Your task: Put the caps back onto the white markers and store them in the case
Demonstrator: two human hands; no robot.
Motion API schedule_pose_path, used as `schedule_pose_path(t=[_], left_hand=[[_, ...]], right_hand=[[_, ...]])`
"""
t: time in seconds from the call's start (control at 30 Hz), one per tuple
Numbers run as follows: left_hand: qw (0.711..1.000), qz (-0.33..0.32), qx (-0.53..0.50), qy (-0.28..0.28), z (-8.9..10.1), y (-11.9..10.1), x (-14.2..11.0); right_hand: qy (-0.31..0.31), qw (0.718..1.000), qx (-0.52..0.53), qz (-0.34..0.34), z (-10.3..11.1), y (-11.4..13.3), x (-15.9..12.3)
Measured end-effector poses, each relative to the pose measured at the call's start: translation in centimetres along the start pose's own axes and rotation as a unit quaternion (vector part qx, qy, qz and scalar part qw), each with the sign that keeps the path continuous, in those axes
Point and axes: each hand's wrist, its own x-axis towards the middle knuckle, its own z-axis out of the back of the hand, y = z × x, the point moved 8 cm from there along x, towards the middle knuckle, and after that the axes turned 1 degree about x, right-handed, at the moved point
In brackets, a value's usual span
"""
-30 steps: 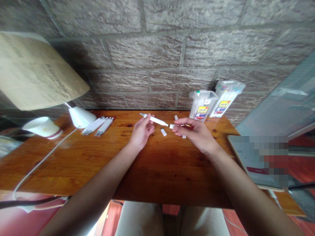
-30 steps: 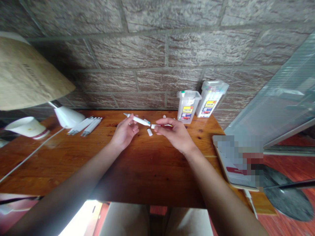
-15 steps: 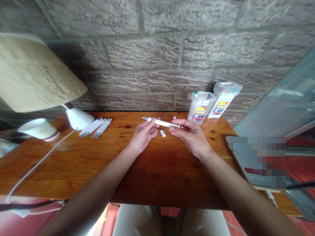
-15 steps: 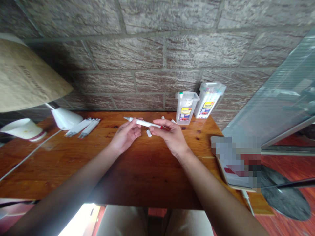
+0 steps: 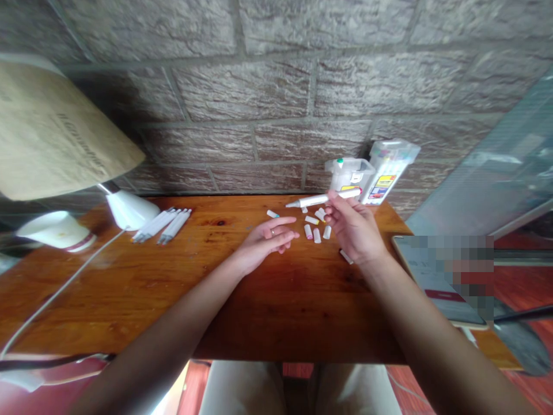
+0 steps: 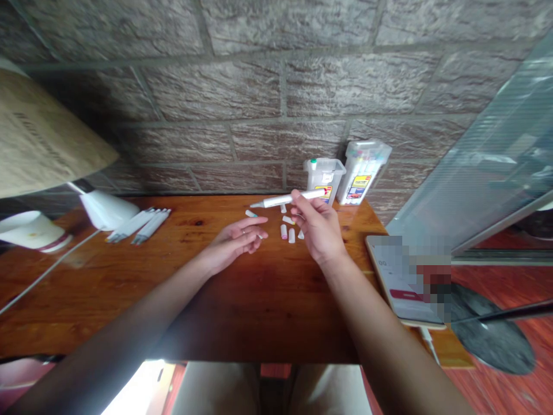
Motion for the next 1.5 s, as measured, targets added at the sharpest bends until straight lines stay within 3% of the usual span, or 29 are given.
schedule_pose_path(t=[0.1,0.2,0.3,0.4,0.5,0.63,0.8,1.0,1.3,1.5], left_hand=[[0.999,-0.028,-0.013,-0.013,0.3,-0.7,0.0],[0.999,-0.033,-0.021,-0.017,0.5,-0.9,-0.1],[0.999,-0.023,0.032,0.022,-0.2,-0.7,-0.3],[0.993,-0.024,0.088,0.081,-1.3,-0.5,-0.7],[0.989,-0.04,0.1,0.097,-1.7,-0.6,-0.8],[0.992,-0.036,0.1,0.07,-1.5,-0.7,-0.7],[0.992,-0.016,0.097,0.085,-2.6,-0.7,-1.0],[0.987,-0.02,0.141,0.077,-3.1,-0.9,-1.1],[0.991,-0.019,0.127,-0.032,0.0,-0.4,-0.2],[0.991,-0.025,0.128,0.005,-0.9,-0.5,-0.4]], right_hand=[[0.012,0.999,-0.034,-0.002,0.4,0.3,0.3],[0.089,0.989,-0.114,-0.017,-0.6,-0.6,-0.1],[0.175,0.968,-0.177,-0.02,-2.2,-1.8,-1.2],[0.21,0.961,-0.18,-0.022,-3.3,-2.4,-2.1],[0.206,0.967,-0.148,-0.041,-3.7,-2.7,-2.4],[0.159,0.98,-0.035,-0.111,-3.5,-2.8,-2.1],[0.145,0.968,0.062,-0.196,-4.1,-2.9,-2.7],[0.155,0.956,0.165,-0.187,-4.8,-3.1,-3.3],[0.159,0.95,0.188,-0.191,-2.8,-1.5,-2.2],[0.165,0.943,0.177,-0.229,-4.0,-2.4,-3.7]])
